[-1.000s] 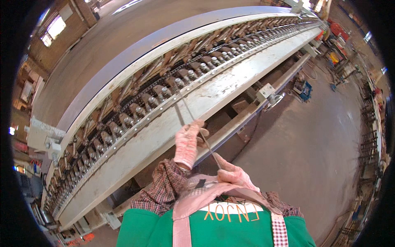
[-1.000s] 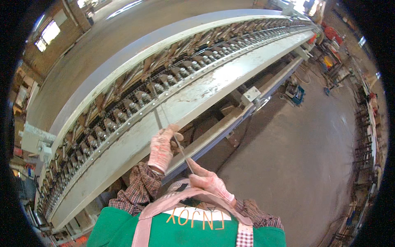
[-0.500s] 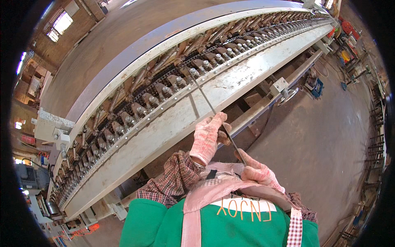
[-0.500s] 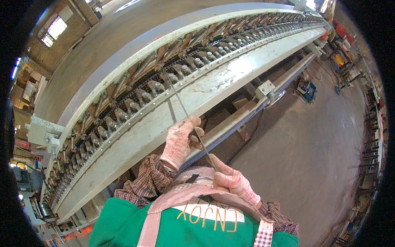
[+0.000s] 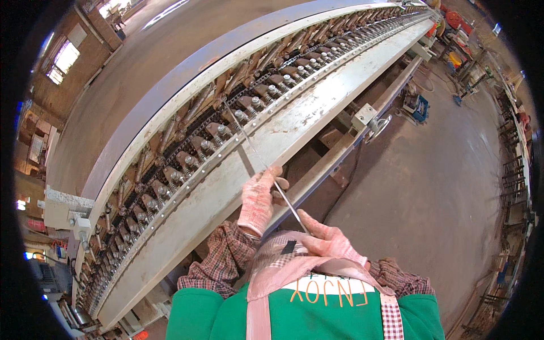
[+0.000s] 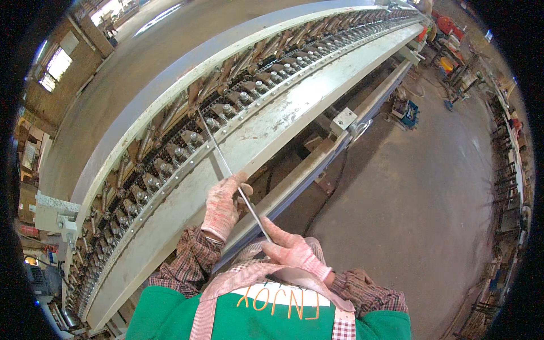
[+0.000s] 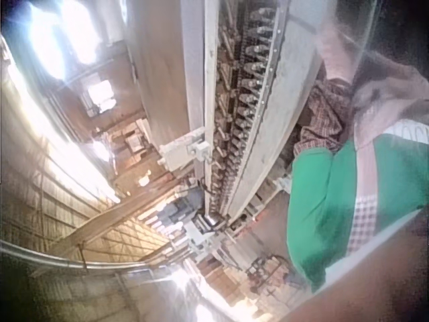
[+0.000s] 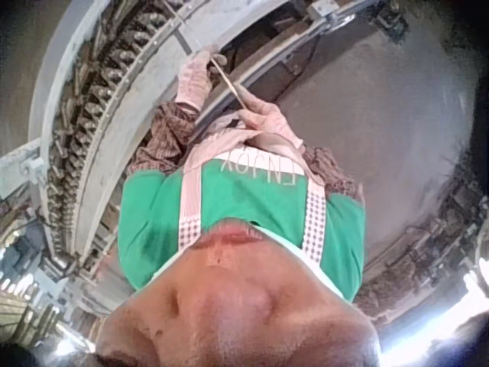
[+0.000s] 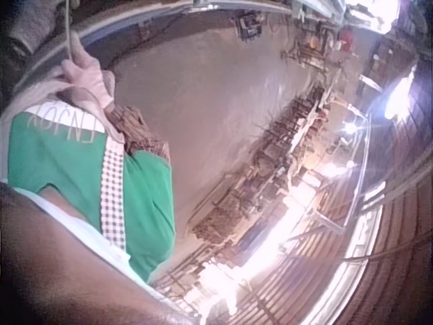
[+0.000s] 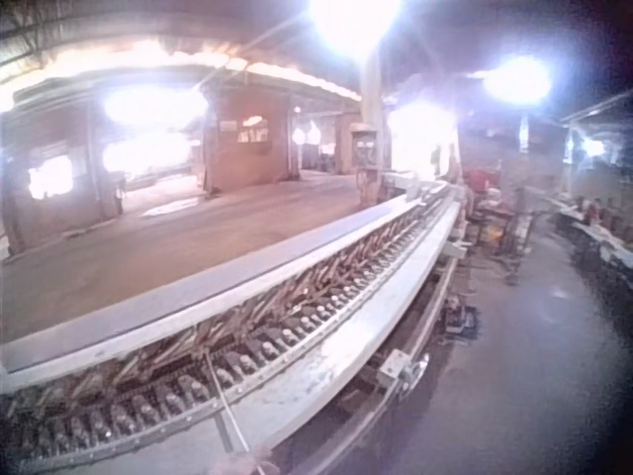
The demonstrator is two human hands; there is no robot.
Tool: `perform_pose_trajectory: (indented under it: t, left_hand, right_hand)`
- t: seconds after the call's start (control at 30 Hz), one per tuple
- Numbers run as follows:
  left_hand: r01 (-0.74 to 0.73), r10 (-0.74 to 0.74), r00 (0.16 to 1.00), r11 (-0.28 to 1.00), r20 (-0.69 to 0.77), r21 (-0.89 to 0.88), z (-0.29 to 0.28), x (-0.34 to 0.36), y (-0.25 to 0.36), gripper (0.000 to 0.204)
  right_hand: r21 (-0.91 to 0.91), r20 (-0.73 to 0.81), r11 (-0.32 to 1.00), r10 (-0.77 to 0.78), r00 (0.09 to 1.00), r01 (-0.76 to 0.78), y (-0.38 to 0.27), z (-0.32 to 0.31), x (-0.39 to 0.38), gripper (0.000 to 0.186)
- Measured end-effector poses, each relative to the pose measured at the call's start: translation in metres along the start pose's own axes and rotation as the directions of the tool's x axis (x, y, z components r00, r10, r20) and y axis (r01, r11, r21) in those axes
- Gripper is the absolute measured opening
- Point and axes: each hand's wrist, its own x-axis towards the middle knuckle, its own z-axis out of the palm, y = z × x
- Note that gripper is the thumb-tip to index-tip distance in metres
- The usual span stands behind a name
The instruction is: The person uses a long metal rod to adjust a series of bolts or fasteners along a large curved industrial machine. They move along the machine, applying the rod to different points in sequence.
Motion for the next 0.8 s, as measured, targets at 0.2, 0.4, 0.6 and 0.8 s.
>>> perform_pose_trajectory:
  t: [0.2, 0.4, 0.6, 0.8]
  left_hand:
    - [0.004, -0.005, 0.968, 1.0, 0.252, 0.006, 0.021, -0.022, -0.028, 0.039]
    - [0.03, -0.015, 0.862, 0.999, 0.507, -0.022, 0.062, -0.004, -0.039, 0.038]
    - [0.061, 0.005, 0.832, 0.993, 0.555, -0.101, 0.111, 0.022, -0.054, 0.038]
    - [-0.022, 0.091, 0.939, 0.978, 0.33, -0.206, 0.127, 0.018, -0.054, 0.039]
  right_hand:
    - [-0.1, -0.12, 0.993, -0.069, 0.99, 0.057, 0.027, -0.041, -0.05, 0.065]
    - [-0.297, -0.396, 0.952, -0.193, 0.898, 0.074, 0.024, -0.053, -0.067, 0.067]
    - [-0.505, -0.403, 0.861, -0.289, 0.868, 0.052, 0.005, -0.105, -0.07, 0.068]
    - [-0.558, -0.145, 0.83, -0.087, 0.986, -0.009, -0.049, -0.17, -0.05, 0.069]
